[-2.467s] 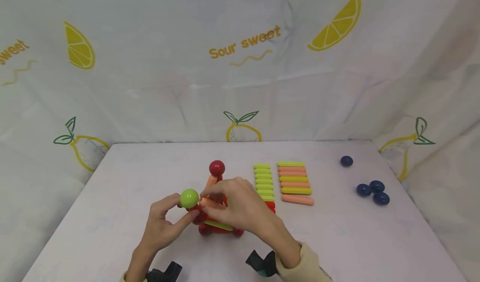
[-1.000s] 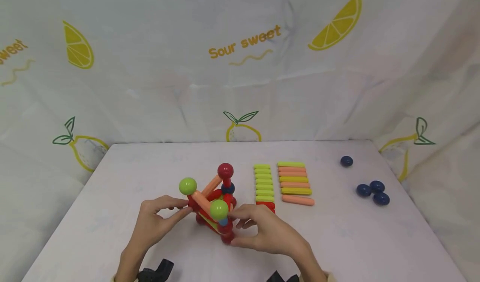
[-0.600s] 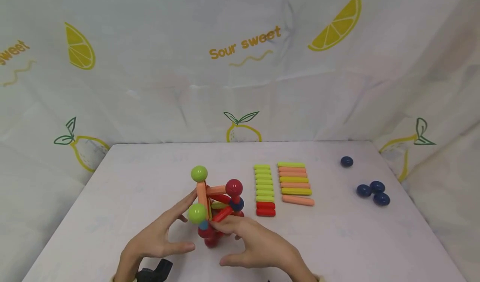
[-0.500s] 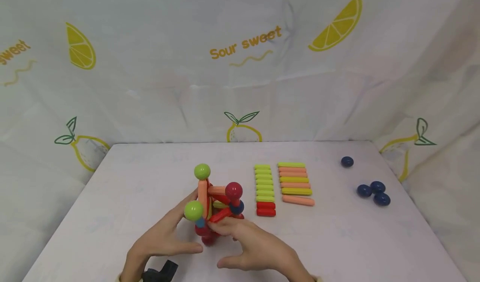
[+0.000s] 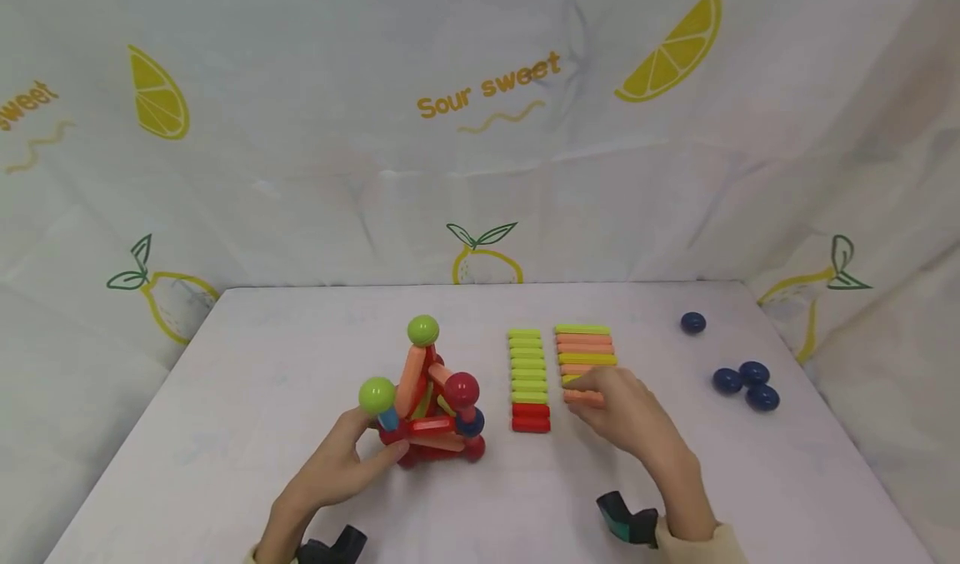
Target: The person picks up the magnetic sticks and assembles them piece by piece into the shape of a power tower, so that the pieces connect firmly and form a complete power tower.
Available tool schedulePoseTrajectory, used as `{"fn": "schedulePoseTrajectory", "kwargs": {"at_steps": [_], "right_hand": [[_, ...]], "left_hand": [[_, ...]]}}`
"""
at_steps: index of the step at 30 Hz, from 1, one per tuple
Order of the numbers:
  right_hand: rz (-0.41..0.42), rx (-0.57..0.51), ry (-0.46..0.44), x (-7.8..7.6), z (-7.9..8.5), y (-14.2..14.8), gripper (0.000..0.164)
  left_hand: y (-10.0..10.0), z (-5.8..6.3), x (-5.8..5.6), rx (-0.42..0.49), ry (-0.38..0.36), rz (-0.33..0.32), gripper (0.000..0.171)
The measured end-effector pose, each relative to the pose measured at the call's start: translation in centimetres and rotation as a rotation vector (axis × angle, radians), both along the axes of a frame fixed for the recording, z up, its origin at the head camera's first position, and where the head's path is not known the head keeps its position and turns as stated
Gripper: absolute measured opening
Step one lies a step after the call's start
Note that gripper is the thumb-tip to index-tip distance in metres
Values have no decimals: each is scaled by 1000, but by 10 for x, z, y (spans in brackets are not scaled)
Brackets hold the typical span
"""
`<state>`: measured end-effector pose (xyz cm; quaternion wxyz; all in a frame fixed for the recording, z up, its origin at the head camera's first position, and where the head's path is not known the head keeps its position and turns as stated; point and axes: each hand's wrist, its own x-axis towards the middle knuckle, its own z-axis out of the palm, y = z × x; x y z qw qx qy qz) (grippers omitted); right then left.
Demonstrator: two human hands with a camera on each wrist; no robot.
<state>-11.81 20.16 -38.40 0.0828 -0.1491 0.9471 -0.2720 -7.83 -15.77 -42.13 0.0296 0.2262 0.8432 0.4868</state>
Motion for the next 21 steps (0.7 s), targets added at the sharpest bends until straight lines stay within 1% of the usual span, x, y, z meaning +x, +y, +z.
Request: {"fn": "schedulePoseTrajectory", "kwargs": {"at_steps": [2, 5, 7, 10, 14, 16, 17, 19, 21], "right_hand": [[-61, 51, -24, -5, -10, 5, 28], [-104, 98, -67, -10, -23, 7, 29], [-109, 105, -60, -12, -29, 8, 29], [-98, 110, -21, -14, -36, 7, 24], [-100, 127, -36, -13, -42, 5, 21], [-96, 134, -43, -11, -41, 4, 21], [-88, 119, -23, -10, -38, 3, 21], [-58, 63, 42, -7, -28, -2, 22], [-9, -32, 142, -4, -10, -12, 25]], "left_hand": [[0, -1, 0, -4, -5, 11, 40], [-1, -2, -1, -9, -18, 26, 35], [-2, -2, -1, -11, -24, 25, 35], [-3, -4, -1, -5, -29, 18, 34], [-5, -5, -2, 16, -15, -8, 31], [-6, -5, -2, 28, -3, -21, 28], [-7, -5, -2, 30, 5, -23, 26], [-8, -4, -2, 24, 14, -17, 24], [-9, -3, -2, 17, 25, -4, 24]]}}
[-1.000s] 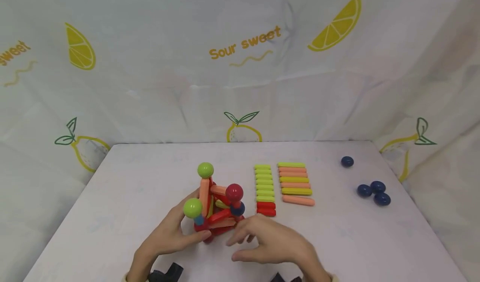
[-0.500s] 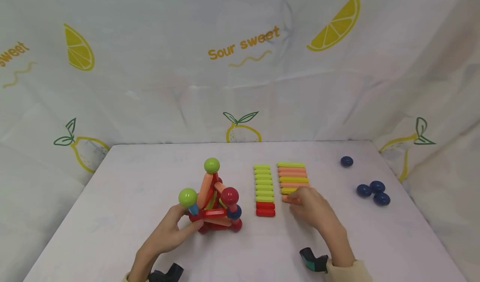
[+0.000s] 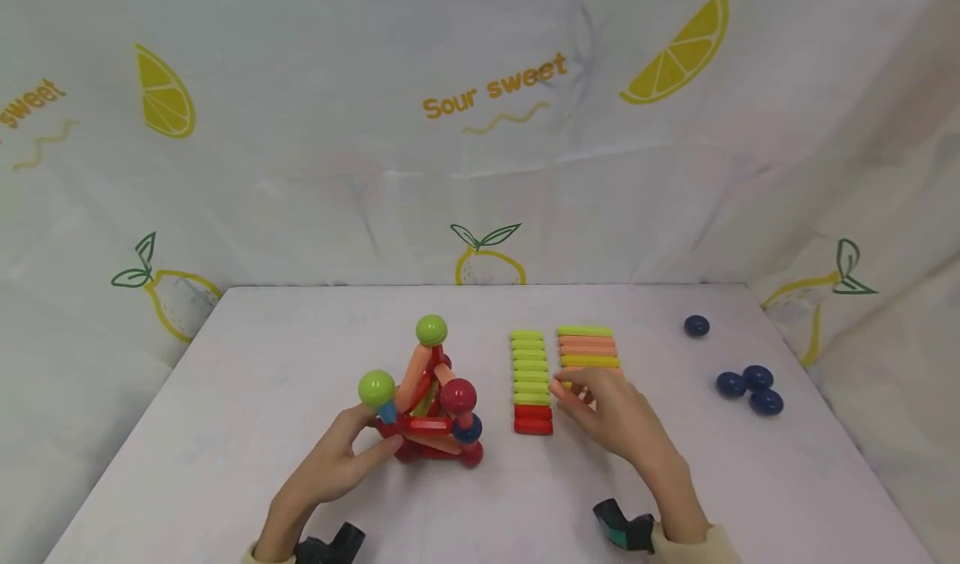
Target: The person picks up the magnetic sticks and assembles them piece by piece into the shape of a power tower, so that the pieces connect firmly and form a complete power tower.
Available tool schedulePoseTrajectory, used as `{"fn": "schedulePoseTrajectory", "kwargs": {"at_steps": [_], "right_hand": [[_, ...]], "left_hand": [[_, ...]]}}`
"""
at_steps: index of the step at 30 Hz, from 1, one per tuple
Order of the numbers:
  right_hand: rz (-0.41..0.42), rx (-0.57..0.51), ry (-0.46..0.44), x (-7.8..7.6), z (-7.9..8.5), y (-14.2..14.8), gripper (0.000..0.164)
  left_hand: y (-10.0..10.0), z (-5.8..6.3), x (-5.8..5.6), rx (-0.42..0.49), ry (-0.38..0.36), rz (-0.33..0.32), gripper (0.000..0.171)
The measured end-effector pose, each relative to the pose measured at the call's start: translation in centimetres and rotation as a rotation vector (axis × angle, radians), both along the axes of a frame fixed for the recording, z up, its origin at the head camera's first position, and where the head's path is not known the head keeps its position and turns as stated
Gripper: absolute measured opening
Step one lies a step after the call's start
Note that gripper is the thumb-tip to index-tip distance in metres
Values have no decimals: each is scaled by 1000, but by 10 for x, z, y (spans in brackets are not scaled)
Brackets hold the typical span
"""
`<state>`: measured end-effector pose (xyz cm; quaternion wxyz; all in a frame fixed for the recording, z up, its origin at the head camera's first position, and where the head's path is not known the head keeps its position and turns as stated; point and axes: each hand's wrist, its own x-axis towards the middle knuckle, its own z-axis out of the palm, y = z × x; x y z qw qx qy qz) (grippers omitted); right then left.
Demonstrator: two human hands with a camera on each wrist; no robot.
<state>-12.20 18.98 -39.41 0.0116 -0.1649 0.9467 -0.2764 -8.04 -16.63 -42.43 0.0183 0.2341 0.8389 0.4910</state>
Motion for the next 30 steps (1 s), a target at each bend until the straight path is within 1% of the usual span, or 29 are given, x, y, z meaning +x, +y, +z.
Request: {"fn": "schedulePoseTrajectory", "kwargs": {"at_steps": [1, 3, 4, 6, 7, 9, 11, 12, 14, 17, 19, 23, 25, 27, 30], "right_hand": [[31, -59, 64, 3, 11, -6, 27], [68, -176, 174, 9, 34, -22, 34], [89, -240, 232, 12, 46, -31, 36], [123, -361, 324, 18, 67, -50, 39], [141, -425, 358, 21, 77, -59, 41], [192, -530, 391, 25, 92, -79, 42], [260, -596, 400, 26, 101, -97, 42], [299, -619, 389, 27, 102, -106, 40], [368, -636, 357, 26, 101, -120, 37], [422, -614, 316, 24, 92, -133, 34], [424, -588, 290, 24, 86, -136, 33], [404, -463, 291, 21, 78, -136, 31], [399, -401, 269, 19, 75, -135, 28], [404, -361, 229, 17, 73, -135, 25], [415, -334, 151, 16, 70, -134, 21]], "left_hand": [[0, 1, 0, -5, 8, 12, 25], [0, 2, 0, -18, 48, 47, 33], [0, 2, 0, -19, 83, 70, 37], [1, 3, 0, -2, 175, 128, 44], [1, 4, -1, 13, 228, 162, 47], [1, 6, -1, 57, 326, 223, 51], [0, 8, -1, 106, 396, 258, 50], [0, 9, 0, 125, 418, 265, 50], [1, 12, 0, 154, 444, 261, 49], [2, 13, 0, 179, 476, 232, 49], [2, 13, 0, 186, 488, 218, 51], [1, 13, -1, 188, 517, 207, 59], [0, 13, -2, 185, 532, 201, 62], [0, 13, -2, 181, 547, 195, 64], [-1, 14, -2, 175, 552, 195, 64]]}}
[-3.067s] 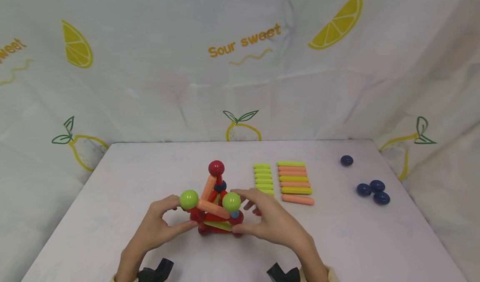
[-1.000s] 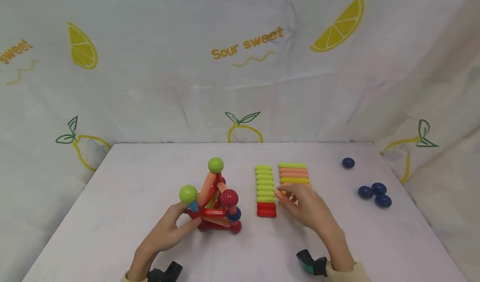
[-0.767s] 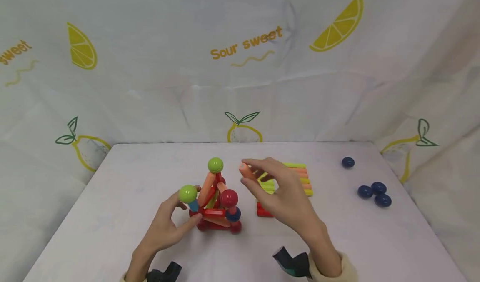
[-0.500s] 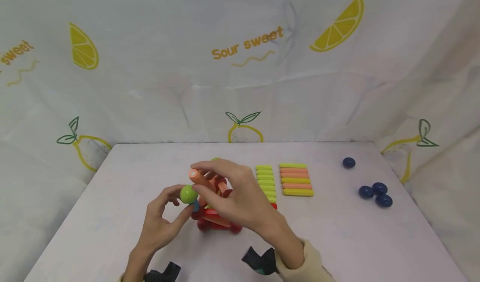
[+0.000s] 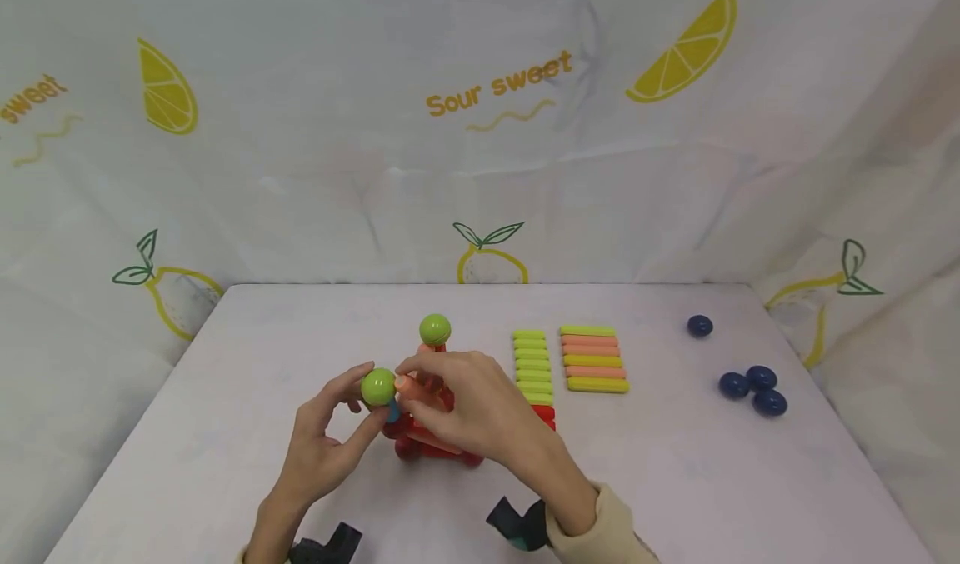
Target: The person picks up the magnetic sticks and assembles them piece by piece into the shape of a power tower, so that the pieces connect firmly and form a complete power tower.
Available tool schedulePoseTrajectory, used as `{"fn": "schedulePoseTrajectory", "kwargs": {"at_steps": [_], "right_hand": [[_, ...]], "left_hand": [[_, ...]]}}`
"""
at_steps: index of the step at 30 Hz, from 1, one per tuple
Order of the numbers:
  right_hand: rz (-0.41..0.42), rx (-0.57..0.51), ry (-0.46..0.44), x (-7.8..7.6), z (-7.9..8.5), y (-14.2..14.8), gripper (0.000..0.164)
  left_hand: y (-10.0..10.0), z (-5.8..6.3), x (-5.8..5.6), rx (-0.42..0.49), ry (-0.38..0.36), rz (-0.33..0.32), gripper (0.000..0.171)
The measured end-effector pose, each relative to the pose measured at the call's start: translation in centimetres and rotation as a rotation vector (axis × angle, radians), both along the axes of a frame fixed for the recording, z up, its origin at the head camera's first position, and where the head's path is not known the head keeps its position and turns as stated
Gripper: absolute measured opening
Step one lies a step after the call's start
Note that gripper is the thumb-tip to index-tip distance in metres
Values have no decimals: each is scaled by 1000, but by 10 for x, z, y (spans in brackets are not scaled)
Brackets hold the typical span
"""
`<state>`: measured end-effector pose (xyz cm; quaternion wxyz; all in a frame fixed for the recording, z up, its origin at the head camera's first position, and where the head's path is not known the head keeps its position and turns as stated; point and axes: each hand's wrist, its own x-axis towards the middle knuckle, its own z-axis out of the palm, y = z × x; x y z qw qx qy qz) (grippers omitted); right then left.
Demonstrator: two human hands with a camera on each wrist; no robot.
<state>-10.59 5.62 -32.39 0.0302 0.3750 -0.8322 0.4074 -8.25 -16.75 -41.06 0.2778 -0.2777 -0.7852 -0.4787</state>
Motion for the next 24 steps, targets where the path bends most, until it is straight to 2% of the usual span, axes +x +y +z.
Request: {"fn": "schedulePoseTrajectory", "kwargs": {"at_steps": [5, 10, 17, 24], "right_hand": [[12, 48, -43, 1, -3, 3, 19], [7, 111, 33, 1, -4, 3, 18], [-74, 236, 165, 3, -3, -3, 11], [-95, 262, 159, 5, -2, -5, 10]], "left_hand": [[0, 0, 1, -1, -12, 6, 63], [0, 0, 0, 1, -14, -2, 64], [0, 0, 0, 2, 2, -7, 64], [0, 0, 0, 0, 8, -12, 65]]}}
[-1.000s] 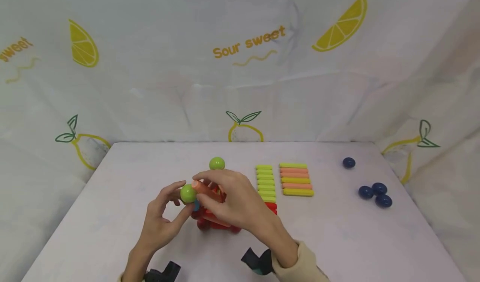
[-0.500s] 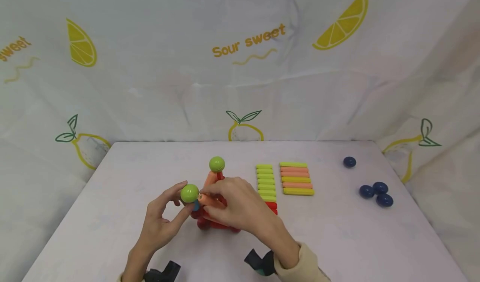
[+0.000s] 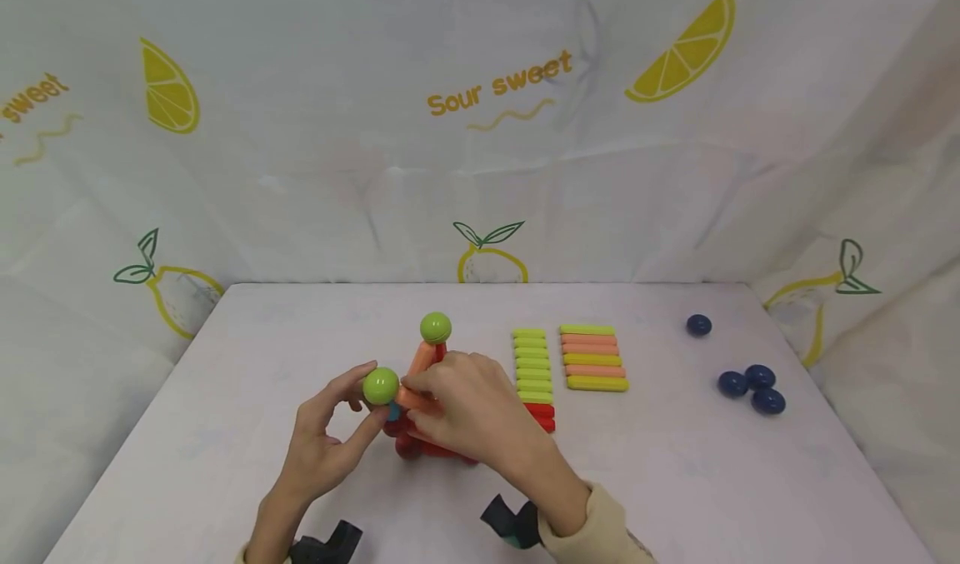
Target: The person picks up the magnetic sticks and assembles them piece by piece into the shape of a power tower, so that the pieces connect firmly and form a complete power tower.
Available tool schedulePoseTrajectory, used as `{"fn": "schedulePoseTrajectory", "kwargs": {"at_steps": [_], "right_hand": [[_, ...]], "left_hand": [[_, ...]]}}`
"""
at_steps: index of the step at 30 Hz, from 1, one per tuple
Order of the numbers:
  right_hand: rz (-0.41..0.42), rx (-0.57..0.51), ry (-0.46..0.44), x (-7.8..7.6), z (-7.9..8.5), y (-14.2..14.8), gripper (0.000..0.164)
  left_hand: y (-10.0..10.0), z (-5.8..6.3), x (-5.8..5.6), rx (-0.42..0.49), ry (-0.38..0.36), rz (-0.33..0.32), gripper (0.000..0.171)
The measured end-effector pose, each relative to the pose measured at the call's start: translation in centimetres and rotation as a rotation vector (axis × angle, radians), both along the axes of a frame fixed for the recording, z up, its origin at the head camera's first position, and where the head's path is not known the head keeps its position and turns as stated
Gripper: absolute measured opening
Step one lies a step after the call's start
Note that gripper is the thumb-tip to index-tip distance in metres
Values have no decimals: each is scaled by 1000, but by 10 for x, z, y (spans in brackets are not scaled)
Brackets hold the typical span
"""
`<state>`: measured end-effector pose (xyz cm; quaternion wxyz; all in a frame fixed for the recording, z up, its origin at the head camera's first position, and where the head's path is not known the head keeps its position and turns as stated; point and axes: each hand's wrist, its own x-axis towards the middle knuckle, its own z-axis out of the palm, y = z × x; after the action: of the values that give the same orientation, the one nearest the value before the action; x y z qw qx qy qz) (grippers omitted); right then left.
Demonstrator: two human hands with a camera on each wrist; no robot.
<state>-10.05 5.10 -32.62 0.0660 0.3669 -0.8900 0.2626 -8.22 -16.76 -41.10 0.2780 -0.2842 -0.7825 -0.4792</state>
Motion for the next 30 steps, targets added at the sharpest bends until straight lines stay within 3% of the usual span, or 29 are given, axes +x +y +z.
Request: {"fn": "schedulePoseTrajectory", "kwargs": {"at_steps": [3, 7, 10, 15, 18, 21, 30], "right_hand": [[2, -38, -36, 1, 0, 5, 16], [-3, -175, -62, 2, -2, 21, 28], [-70, -246, -57, 1, -5, 38, 33], [-183, -282, -108, 2, -15, 62, 30], [-160, -329, -135, 4, -21, 72, 28], [-87, -368, -151, 4, -25, 75, 32], [5, -380, -120, 6, -24, 65, 40]], "left_hand": [[1, 0, 0, -27, -28, 1, 67], [1, -3, 1, -124, -140, 8, 59], [1, -5, 2, -196, -213, 24, 46], [1, -5, 3, -228, -251, 43, 36], [1, -5, 2, -228, -259, 42, 34], [1, -6, 2, -224, -265, 44, 35], [2, -7, 2, -226, -264, 45, 38]]}}
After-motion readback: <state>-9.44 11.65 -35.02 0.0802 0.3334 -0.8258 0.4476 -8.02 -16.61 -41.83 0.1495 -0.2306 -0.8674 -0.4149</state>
